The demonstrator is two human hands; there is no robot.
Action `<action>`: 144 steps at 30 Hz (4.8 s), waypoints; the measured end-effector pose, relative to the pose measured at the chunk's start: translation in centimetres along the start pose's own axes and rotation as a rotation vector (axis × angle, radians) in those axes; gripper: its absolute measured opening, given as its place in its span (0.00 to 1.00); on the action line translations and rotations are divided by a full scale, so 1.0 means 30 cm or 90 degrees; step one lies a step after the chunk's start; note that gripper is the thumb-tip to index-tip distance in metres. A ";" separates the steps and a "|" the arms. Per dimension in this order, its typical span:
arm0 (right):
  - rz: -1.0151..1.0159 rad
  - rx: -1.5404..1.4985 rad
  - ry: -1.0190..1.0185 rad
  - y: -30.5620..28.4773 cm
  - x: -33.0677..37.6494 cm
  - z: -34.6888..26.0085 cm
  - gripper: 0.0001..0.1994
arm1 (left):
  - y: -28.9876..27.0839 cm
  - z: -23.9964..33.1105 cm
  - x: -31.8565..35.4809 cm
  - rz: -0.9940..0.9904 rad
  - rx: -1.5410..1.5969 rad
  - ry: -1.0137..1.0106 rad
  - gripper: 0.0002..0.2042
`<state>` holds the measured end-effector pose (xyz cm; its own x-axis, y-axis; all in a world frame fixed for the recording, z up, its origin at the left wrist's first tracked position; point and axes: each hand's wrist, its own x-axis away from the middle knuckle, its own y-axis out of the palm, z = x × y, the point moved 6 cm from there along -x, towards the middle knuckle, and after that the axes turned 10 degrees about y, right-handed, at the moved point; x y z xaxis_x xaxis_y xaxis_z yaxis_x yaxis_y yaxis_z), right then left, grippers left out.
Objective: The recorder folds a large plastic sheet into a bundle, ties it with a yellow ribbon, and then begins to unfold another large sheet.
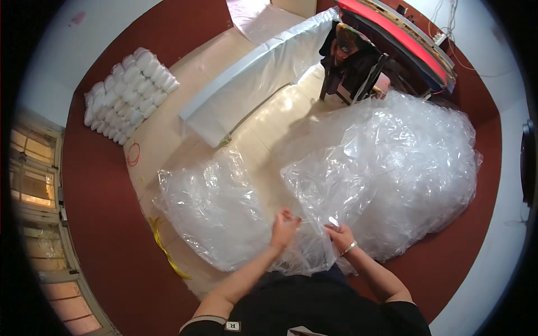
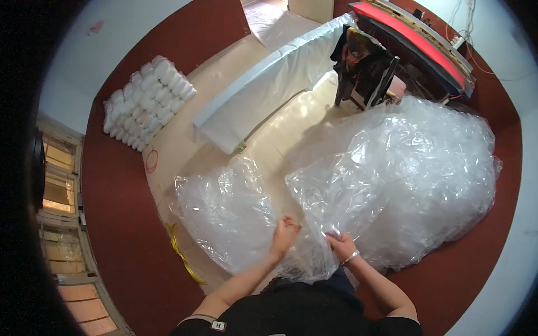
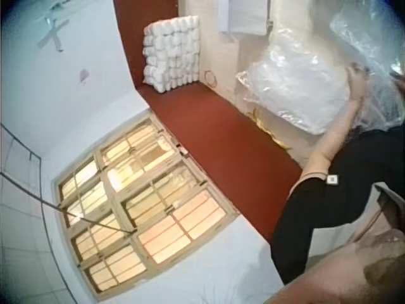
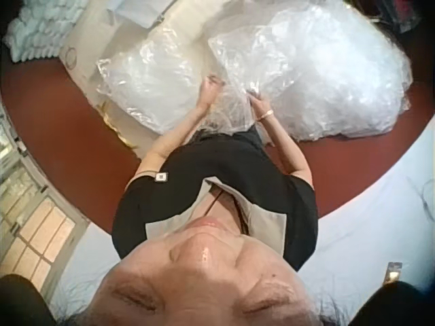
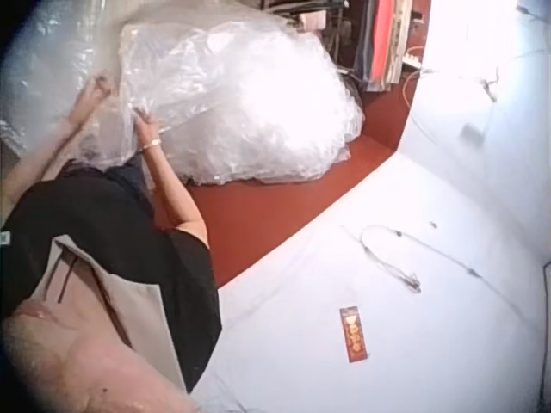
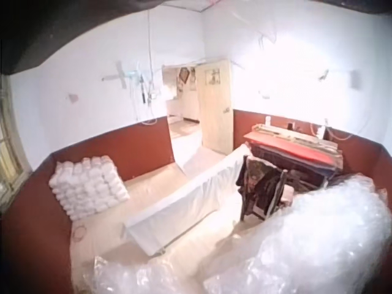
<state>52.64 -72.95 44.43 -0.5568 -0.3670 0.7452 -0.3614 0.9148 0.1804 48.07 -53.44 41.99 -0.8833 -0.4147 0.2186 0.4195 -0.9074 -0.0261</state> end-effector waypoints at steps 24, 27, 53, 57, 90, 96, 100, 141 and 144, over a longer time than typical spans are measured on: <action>0.285 -0.470 0.134 -0.503 -0.934 0.036 0.47 | -1.371 1.460 0.549 0.671 -0.626 0.568 0.18; 0.195 -0.383 -0.042 -0.376 -0.885 -0.300 0.27 | -1.667 1.290 0.507 0.652 -0.215 0.487 0.18; 0.280 0.564 -0.273 -0.368 -0.177 0.080 0.16 | -0.785 0.196 0.309 0.341 0.014 0.131 0.11; -0.216 -0.091 -0.160 0.419 0.087 -0.020 0.20 | -0.261 0.258 0.265 -0.056 -0.142 -0.006 0.17; 0.165 1.064 -0.018 -0.496 -0.522 -0.295 0.19 | -1.365 0.897 1.061 0.680 -0.277 0.200 0.18; 0.299 1.000 0.068 -0.485 -0.609 -0.138 0.11 | -1.203 1.107 1.313 0.684 -0.600 0.209 0.16; 0.285 0.881 -0.495 0.056 -0.763 -0.358 0.15 | -1.160 1.241 1.623 0.904 -0.269 0.430 0.19; -0.916 0.590 -0.457 1.361 0.310 -0.479 0.16 | -0.876 0.867 0.497 0.103 -0.352 0.041 0.20; -0.831 0.686 -0.603 1.330 0.356 -0.583 0.15 | -0.916 0.744 0.395 0.117 -0.448 -0.033 0.13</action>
<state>45.35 -37.42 70.83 0.3667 -0.9249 -0.1010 -0.8528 -0.2907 -0.4338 30.74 -31.90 67.08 -0.7931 -0.5770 0.1950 0.3115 -0.6594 -0.6842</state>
